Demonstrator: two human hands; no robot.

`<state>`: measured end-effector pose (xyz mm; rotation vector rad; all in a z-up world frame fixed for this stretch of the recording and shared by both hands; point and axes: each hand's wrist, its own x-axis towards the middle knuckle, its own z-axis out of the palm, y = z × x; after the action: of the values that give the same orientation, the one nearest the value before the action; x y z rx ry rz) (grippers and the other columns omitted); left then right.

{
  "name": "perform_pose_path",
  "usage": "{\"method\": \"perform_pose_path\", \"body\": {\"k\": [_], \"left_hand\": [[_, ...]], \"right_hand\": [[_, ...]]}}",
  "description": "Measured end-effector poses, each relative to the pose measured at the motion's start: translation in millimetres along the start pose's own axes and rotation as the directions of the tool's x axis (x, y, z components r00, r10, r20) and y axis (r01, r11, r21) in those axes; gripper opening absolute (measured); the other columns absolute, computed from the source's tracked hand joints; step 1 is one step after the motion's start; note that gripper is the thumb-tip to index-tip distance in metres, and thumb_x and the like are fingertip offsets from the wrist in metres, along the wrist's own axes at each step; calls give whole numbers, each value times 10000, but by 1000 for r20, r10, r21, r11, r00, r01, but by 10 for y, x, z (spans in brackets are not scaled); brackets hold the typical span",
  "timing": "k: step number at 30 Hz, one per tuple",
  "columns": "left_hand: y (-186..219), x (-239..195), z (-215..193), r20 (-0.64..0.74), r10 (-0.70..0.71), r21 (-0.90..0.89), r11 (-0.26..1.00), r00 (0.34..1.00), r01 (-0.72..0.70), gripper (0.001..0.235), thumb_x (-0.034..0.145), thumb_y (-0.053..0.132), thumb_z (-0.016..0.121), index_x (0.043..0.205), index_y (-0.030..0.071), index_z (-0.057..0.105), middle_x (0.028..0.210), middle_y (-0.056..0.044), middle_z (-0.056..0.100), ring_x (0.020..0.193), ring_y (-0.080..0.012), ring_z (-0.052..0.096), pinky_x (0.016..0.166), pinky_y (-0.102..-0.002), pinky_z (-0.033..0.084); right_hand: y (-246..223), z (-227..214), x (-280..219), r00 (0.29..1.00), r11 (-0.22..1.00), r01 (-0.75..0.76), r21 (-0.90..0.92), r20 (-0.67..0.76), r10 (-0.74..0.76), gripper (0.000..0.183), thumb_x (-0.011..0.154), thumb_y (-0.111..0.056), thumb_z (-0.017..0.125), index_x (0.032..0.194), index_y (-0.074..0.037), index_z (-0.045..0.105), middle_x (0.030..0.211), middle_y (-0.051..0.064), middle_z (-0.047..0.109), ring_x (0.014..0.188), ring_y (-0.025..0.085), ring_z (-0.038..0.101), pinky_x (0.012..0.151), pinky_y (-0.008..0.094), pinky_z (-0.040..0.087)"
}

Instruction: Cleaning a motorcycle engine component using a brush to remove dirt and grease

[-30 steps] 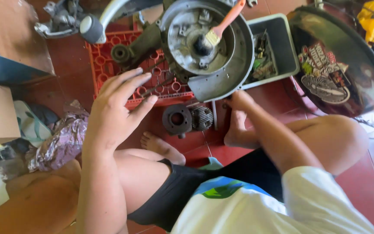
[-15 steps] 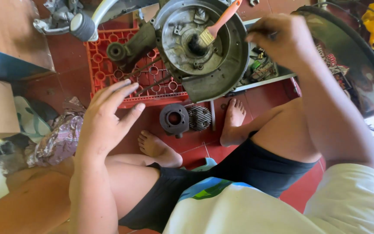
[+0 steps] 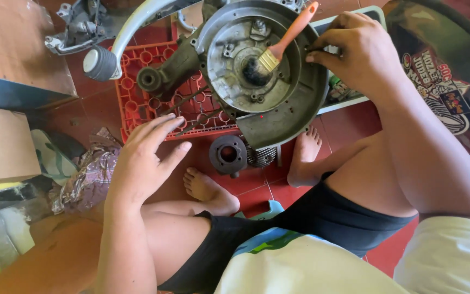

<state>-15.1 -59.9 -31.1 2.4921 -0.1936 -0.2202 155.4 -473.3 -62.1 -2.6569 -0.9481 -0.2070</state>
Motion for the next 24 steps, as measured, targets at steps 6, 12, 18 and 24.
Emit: {"method": "perform_pose_path", "body": {"k": [6,12,18,24], "left_hand": [[-36,150,64,273,-97,-3,995,957,101,608,969,458,566,1510,190,497,1538,-67,516,1425,-290,428,1141,-508,327],[-39,258,147,444,-210,75,978,871,197,680,956,497,559,1548,189,423,1570,-81,468,1408,-324,437,1115,-500,359],[-47,334,179,452,-191,92,982,872,167,681,958,476,565,1554,186,408,1520,-106,518,1352,-356,494,1049,-528,423],[-92,334,188,449,-179,105,983,876,148,696,957,480,569,1557,168,402,1461,-139,557,1304,-375,528,1003,-527,450]], "right_hand": [[-357,-206,28,988,987,19,159,-155,6,162,1077,-67,928,1102,20,794,1027,141,738,925,295,647,836,410,499],[-780,-101,173,988,946,127,297,-118,-96,149,986,-49,893,1064,5,778,1025,119,770,895,275,645,849,399,497],[-909,87,256,977,940,211,267,-37,-209,122,993,-195,799,1095,-131,780,986,53,725,932,267,656,846,400,440],[-888,177,232,963,939,269,212,-26,-270,100,976,-173,792,1075,-160,797,1048,6,750,1213,309,650,1016,438,462]]}}
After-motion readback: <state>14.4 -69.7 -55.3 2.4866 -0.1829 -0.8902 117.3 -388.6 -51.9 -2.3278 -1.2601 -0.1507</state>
